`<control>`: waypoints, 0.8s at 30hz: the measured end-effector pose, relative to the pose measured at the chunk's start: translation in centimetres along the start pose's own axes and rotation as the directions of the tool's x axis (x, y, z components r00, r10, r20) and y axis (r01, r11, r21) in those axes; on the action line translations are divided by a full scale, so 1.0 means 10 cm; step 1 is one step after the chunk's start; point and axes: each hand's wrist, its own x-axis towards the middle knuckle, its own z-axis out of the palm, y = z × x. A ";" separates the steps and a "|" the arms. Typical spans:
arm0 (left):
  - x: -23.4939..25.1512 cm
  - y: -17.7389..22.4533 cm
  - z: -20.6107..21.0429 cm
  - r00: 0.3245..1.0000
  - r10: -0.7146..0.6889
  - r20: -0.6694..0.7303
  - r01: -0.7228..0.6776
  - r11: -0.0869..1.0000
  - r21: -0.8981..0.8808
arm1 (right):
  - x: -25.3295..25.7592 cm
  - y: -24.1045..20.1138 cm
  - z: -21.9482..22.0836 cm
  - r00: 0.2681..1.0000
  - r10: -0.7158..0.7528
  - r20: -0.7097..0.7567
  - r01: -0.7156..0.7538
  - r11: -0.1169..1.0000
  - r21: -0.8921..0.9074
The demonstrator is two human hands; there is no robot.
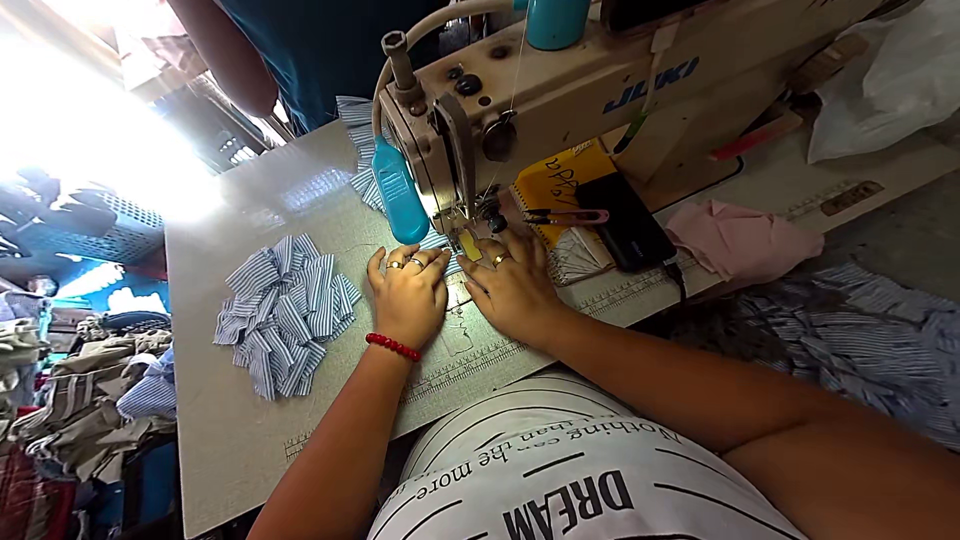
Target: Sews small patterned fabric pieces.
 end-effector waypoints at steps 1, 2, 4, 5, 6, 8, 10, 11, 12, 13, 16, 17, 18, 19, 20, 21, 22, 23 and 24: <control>0.01 -0.01 0.00 1.000 -0.003 0.001 0.003 1.000 0.005 | 0.00 0.00 -0.01 1.000 0.000 0.006 0.000 1.000 -0.005; 0.01 -0.01 0.00 1.000 -0.007 0.003 0.007 1.000 0.009 | 0.00 -0.01 -0.02 1.000 -0.001 0.012 0.001 1.000 -0.008; 0.02 -0.02 0.00 1.000 -0.008 0.005 0.008 1.000 0.013 | 0.00 -0.01 -0.01 1.000 -0.004 0.015 0.004 1.000 -0.013; 0.03 -0.02 -0.01 1.000 -0.009 0.009 0.008 1.000 0.018 | 0.00 -0.01 -0.01 1.000 -0.004 0.018 0.004 1.000 -0.016; 0.03 -0.02 -0.01 1.000 -0.007 0.011 0.007 1.000 0.021 | 0.00 -0.01 -0.01 1.000 -0.005 0.012 0.005 1.000 -0.021; 0.04 -0.03 -0.01 1.000 -0.007 0.018 0.006 0.999 0.032 | 0.00 -0.01 -0.01 1.000 -0.011 -0.001 0.011 1.000 -0.029; 0.05 -0.03 0.00 1.000 -0.009 0.014 0.008 0.999 0.039 | 0.00 -0.03 -0.02 1.000 -0.003 0.005 0.003 0.999 -0.041; 0.06 -0.03 0.00 1.000 -0.010 0.014 0.009 0.999 0.042 | 0.00 -0.03 -0.03 1.000 0.004 0.011 -0.003 0.999 -0.051; 0.06 -0.03 0.00 1.000 -0.012 0.017 0.011 0.999 0.043 | 0.01 -0.04 -0.03 1.000 0.010 0.019 -0.008 0.998 -0.060; 0.07 -0.04 -0.01 1.000 -0.014 0.022 0.013 0.999 0.045 | 0.01 -0.04 -0.03 1.000 0.013 0.025 -0.012 0.998 -0.067; 0.10 -0.05 0.00 1.000 -0.017 0.014 0.017 0.999 0.044 | 0.02 -0.06 -0.03 0.999 0.027 0.041 -0.024 0.996 -0.081; 0.11 -0.06 0.00 1.000 -0.016 0.015 0.016 0.999 0.044 | 0.02 -0.06 -0.03 0.998 0.033 0.054 -0.028 0.996 -0.081; 0.12 -0.07 0.00 1.000 -0.013 0.015 0.012 0.999 0.043 | 0.02 -0.06 -0.03 0.998 0.033 0.056 -0.029 0.996 -0.079; 0.13 -0.07 0.00 1.000 -0.010 0.016 0.010 0.999 0.044 | 0.01 -0.06 -0.03 0.999 0.022 0.038 -0.019 0.997 -0.075; 0.14 -0.07 0.00 1.000 -0.011 0.019 0.010 0.999 0.046 | 0.00 -0.05 -0.01 1.000 -0.004 -0.005 0.003 0.998 -0.068; 0.15 -0.08 0.00 1.000 -0.013 0.021 0.012 0.999 0.048 | -0.01 -0.04 0.01 0.999 -0.033 -0.040 0.030 0.997 -0.071; 0.15 -0.08 0.00 1.000 -0.017 0.023 0.016 0.999 0.050 | -0.02 -0.03 0.03 0.996 -0.062 -0.070 0.056 0.995 -0.082; 0.15 -0.08 0.00 0.999 -0.023 0.023 0.022 0.998 0.052 | -0.02 -0.03 0.04 0.992 -0.084 -0.090 0.076 0.993 -0.088; 0.15 -0.08 -0.01 0.999 -0.029 0.021 0.028 0.998 0.054 | -0.03 -0.03 0.05 0.990 -0.095 -0.103 0.087 0.993 -0.085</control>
